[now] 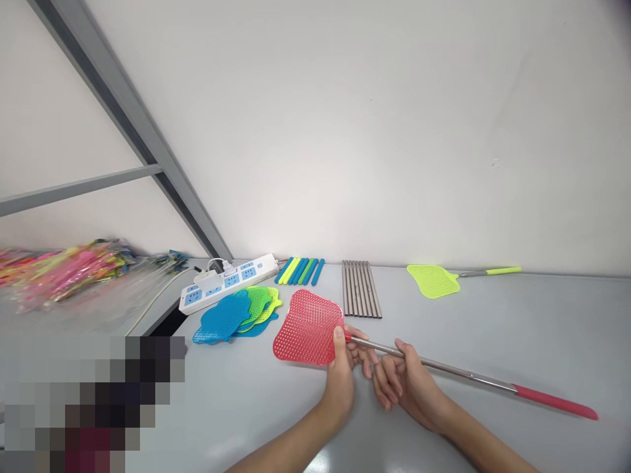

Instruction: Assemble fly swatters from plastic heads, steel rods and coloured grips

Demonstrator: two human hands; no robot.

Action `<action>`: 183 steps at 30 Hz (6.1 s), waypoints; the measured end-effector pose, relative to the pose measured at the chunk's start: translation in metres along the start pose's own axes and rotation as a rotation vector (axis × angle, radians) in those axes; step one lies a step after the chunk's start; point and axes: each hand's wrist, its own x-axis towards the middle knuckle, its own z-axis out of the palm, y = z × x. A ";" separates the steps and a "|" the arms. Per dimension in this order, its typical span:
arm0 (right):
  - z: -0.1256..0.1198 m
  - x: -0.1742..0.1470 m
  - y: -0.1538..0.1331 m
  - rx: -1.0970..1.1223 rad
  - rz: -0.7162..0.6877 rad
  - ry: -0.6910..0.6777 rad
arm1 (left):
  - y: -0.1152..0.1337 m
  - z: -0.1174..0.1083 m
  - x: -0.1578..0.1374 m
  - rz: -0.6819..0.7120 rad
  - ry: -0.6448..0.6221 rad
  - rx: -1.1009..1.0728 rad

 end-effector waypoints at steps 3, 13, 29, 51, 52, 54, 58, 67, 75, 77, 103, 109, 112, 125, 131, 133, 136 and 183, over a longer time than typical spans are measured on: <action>0.003 0.001 -0.003 -0.022 0.005 0.001 | -0.001 -0.001 0.000 0.007 0.029 -0.003; -0.002 0.008 -0.011 -0.229 -0.111 0.176 | -0.001 -0.006 0.008 -0.037 0.113 -0.006; 0.002 0.004 -0.015 -0.274 -0.137 0.180 | -0.001 -0.005 0.005 -0.001 0.163 0.041; -0.009 0.008 -0.030 -0.189 -0.229 0.216 | 0.006 -0.005 0.006 -0.057 0.135 -0.106; -0.011 0.008 -0.032 -0.181 -0.237 0.218 | 0.006 -0.005 0.006 -0.054 0.138 -0.099; -0.014 0.008 -0.034 -0.173 -0.252 0.222 | 0.006 -0.005 0.006 -0.055 0.153 -0.085; -0.019 0.009 -0.037 -0.164 -0.280 0.238 | 0.006 -0.005 0.008 -0.071 0.177 -0.078; -0.025 0.010 -0.045 -0.073 -0.335 0.344 | 0.007 -0.002 0.002 -0.092 0.047 -0.033; -0.027 0.013 -0.043 -0.066 -0.321 0.341 | 0.005 -0.004 0.006 -0.131 0.031 0.063; -0.028 0.013 -0.041 -0.085 -0.323 0.321 | 0.005 -0.005 0.007 -0.112 0.024 0.076; -0.032 0.017 -0.037 -0.121 -0.337 0.290 | 0.003 -0.006 0.012 -0.046 0.014 0.105; -0.031 0.015 -0.038 -0.137 -0.324 0.281 | 0.002 -0.010 0.012 -0.050 0.027 0.086; -0.029 0.015 -0.038 -0.158 -0.326 0.271 | 0.003 -0.010 0.011 -0.035 -0.006 0.071; -0.030 0.012 -0.034 -0.371 -0.324 0.166 | 0.006 -0.006 0.012 0.047 0.116 0.282; -0.028 0.011 -0.035 -0.419 -0.307 0.126 | 0.004 -0.008 0.011 0.048 0.125 0.352; -0.027 0.011 -0.035 -0.437 -0.304 0.123 | 0.004 -0.009 0.011 0.049 0.144 0.368; -0.027 0.011 -0.035 -0.451 -0.306 0.125 | 0.003 -0.009 0.010 0.042 0.155 0.366; -0.022 0.011 -0.037 -0.515 -0.298 0.135 | 0.008 -0.005 0.011 0.070 0.146 0.231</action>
